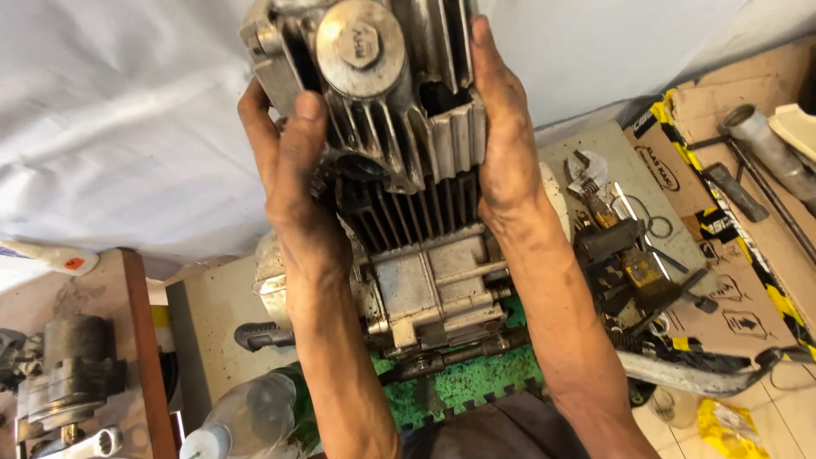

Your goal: The person holds a motorcycle engine cylinder head on the workbench and scrubs its fins and surfaces with a brush, rotating the engine to reach different sides and continuing to brush the lower crankcase area.

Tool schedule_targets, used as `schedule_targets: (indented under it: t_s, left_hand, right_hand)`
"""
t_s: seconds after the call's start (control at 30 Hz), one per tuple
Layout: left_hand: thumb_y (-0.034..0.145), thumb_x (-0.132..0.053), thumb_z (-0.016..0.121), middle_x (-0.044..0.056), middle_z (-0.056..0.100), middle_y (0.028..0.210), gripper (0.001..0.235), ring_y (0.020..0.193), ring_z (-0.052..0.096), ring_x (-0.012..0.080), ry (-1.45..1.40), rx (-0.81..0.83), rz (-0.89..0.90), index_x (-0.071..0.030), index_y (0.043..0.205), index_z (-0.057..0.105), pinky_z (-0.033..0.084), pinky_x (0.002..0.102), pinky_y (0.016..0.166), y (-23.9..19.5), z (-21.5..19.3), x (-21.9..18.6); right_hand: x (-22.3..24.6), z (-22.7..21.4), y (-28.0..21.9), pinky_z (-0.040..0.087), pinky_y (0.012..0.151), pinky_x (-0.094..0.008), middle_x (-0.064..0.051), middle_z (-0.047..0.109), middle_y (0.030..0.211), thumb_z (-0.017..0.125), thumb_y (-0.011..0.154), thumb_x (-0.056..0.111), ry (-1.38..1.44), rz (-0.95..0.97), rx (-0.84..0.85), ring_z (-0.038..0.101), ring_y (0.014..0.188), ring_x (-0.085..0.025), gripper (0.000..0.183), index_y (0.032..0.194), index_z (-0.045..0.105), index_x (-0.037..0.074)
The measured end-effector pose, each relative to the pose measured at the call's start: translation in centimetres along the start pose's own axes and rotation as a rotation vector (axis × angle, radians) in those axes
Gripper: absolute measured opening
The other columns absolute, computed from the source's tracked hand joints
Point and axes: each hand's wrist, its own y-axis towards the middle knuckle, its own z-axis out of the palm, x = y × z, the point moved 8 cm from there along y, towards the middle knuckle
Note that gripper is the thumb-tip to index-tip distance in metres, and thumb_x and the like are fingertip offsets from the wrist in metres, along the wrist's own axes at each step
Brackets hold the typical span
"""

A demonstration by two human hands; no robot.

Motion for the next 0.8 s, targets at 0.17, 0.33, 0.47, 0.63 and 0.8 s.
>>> schedule_targets:
  t_s: [0.17, 0.33, 0.47, 0.63, 0.8]
  left_hand:
    - [0.086, -0.069, 0.063, 0.028, 0.03, 0.16, 0.105, 0.151, 0.034, 0.0475, -0.078, 0.029, 0.036, -0.006, 0.156, 0.02, 0.027, 0.064, 0.124, 0.0, 0.2, -0.4]
    - [0.097, -0.062, 0.067, 0.027, 0.037, 0.169, 0.099, 0.162, 0.037, 0.0458, -0.164, 0.079, 0.06, -0.006, 0.166, 0.023, 0.029, 0.062, 0.131, -0.2, 0.7, -0.7]
    - [0.106, -0.046, 0.066, 0.024, 0.044, 0.158, 0.079, 0.154, 0.041, 0.0387, -0.237, 0.11, 0.107, -0.004, 0.159, 0.027, 0.031, 0.057, 0.137, -0.8, 1.2, -2.1]
    - [0.11, -0.038, 0.069, 0.023, 0.044, 0.159, 0.075, 0.148, 0.042, 0.0336, -0.3, 0.096, 0.119, -0.003, 0.161, 0.026, 0.031, 0.049, 0.134, -2.4, 0.1, -2.2]
    - [0.106, -0.037, 0.065, 0.015, 0.046, 0.152, 0.076, 0.139, 0.05, 0.0288, -0.129, 0.021, 0.189, -0.013, 0.165, 0.024, 0.044, 0.045, 0.12, -3.4, -1.4, -1.8]
  right_hand:
    - [1.9, 1.1, -0.5, 0.022, 0.14, -0.055, -0.015, 0.036, 0.175, 0.041, 0.108, 0.066, 0.1, 0.007, 0.052, 0.026, 0.168, -0.031, 0.079, 0.163, 0.041, 0.01]
    - [2.9, 0.7, -0.8, 0.03, 0.142, -0.053, -0.019, 0.051, 0.168, 0.042, 0.112, 0.062, 0.154, 0.018, 0.037, 0.043, 0.163, -0.032, 0.073, 0.159, 0.051, 0.007]
    - [4.0, 0.4, -1.0, 0.03, 0.137, -0.052, -0.015, 0.047, 0.16, 0.042, 0.114, 0.06, 0.109, -0.1, 0.041, 0.04, 0.155, -0.026, 0.068, 0.153, 0.048, 0.005]
    - [2.7, 0.9, -2.4, 0.052, 0.119, -0.052, -0.019, 0.064, 0.134, 0.047, 0.117, 0.06, 0.255, 0.05, 0.113, 0.061, 0.125, -0.027, 0.065, 0.137, 0.063, 0.001]
    - [5.0, 1.7, -2.2, 0.052, 0.122, -0.043, -0.012, 0.058, 0.145, 0.059, 0.112, 0.054, 0.332, -0.026, 0.051, 0.06, 0.137, -0.022, 0.064, 0.149, 0.054, 0.002]
